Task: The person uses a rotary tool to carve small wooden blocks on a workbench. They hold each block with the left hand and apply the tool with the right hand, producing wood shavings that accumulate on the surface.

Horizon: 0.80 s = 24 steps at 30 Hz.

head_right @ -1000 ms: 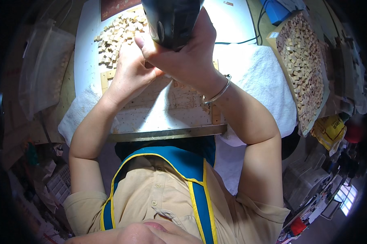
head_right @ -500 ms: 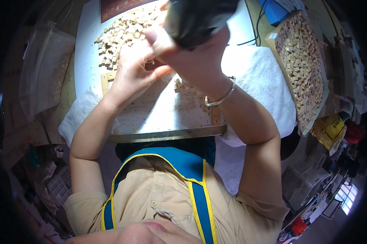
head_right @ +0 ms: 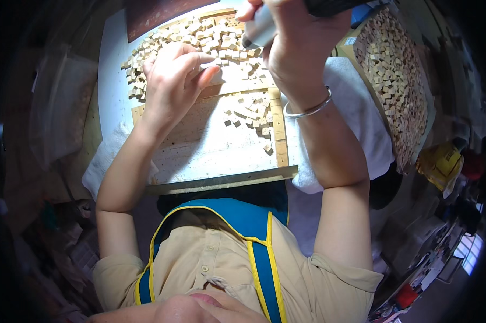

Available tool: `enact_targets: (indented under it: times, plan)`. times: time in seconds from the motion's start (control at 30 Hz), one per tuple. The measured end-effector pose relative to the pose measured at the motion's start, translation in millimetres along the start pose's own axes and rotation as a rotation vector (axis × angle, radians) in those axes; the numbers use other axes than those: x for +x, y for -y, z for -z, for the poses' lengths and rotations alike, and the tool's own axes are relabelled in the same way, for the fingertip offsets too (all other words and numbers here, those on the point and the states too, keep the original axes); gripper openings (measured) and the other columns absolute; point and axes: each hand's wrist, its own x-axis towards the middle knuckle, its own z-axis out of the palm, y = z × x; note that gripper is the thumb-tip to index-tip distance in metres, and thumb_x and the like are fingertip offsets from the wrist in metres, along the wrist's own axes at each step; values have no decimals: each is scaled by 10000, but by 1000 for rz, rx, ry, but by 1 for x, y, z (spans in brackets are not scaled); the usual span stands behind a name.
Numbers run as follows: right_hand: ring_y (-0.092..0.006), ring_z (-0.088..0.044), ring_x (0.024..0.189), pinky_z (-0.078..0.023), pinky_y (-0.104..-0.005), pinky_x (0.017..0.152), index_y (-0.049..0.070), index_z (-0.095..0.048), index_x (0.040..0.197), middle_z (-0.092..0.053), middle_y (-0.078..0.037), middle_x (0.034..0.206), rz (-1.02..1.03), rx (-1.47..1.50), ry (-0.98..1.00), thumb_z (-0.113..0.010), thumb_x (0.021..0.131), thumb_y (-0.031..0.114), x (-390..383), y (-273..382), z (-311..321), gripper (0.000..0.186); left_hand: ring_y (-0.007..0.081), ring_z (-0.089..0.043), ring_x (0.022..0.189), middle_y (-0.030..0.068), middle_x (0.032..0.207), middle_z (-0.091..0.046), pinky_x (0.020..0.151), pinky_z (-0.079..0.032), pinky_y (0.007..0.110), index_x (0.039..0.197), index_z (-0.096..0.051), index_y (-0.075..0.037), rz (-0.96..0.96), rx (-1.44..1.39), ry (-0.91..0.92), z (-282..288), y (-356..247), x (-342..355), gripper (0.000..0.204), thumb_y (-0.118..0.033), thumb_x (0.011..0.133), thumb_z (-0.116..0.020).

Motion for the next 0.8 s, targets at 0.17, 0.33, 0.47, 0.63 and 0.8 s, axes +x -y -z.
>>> enact_targets:
  times: [0.17, 0.33, 0.47, 0.63, 0.8]
  plan:
    - [-174, -654, 623, -578, -287, 528, 22, -515, 1233, -626, -88, 807, 50, 119, 117, -667, 923, 74, -3, -12, 0, 349, 201, -602, 882, -3, 916, -640, 823, -297, 397, 877, -730, -175, 23, 15, 53, -5, -1, 6, 170, -241, 783, -855]
    - [-165, -652, 617, -577, -285, 523, 13, -521, 1235, -631, -72, 832, 18, 157, 67, -691, 905, 48, -7, -17, -3, 373, 208, -596, 885, 6, 895, -628, 845, -301, 394, 865, -747, -167, 72, -20, 96, -2, -1, 5, 169, -245, 771, -864]
    - [-166, -673, 661, -585, -289, 536, 9, -513, 1266, -643, -77, 882, -45, 21, 36, -727, 873, 7, -8, -16, 1, 447, 200, -592, 884, 5, 878, -622, 837, -301, 380, 845, -754, -151, 90, -243, 54, 2, -7, -4, 181, -244, 753, -879]
    - [-203, -682, 627, -578, -293, 514, -21, -479, 1288, -668, -101, 889, -199, 112, -56, -697, 840, -80, -33, -26, -3, 502, 186, -594, 896, -12, 875, -632, 830, -319, 366, 858, -743, -162, 141, -273, 187, 8, -14, -18, 185, -256, 762, -871]
    - [-193, -692, 650, -575, -291, 530, -30, -497, 1271, -680, -120, 885, -298, -57, 112, -712, 837, -80, -38, -23, 6, 487, 197, -600, 902, -11, 875, -633, 835, -333, 385, 868, -723, -155, 221, -274, 262, 24, -15, -18, 195, -259, 776, -859]
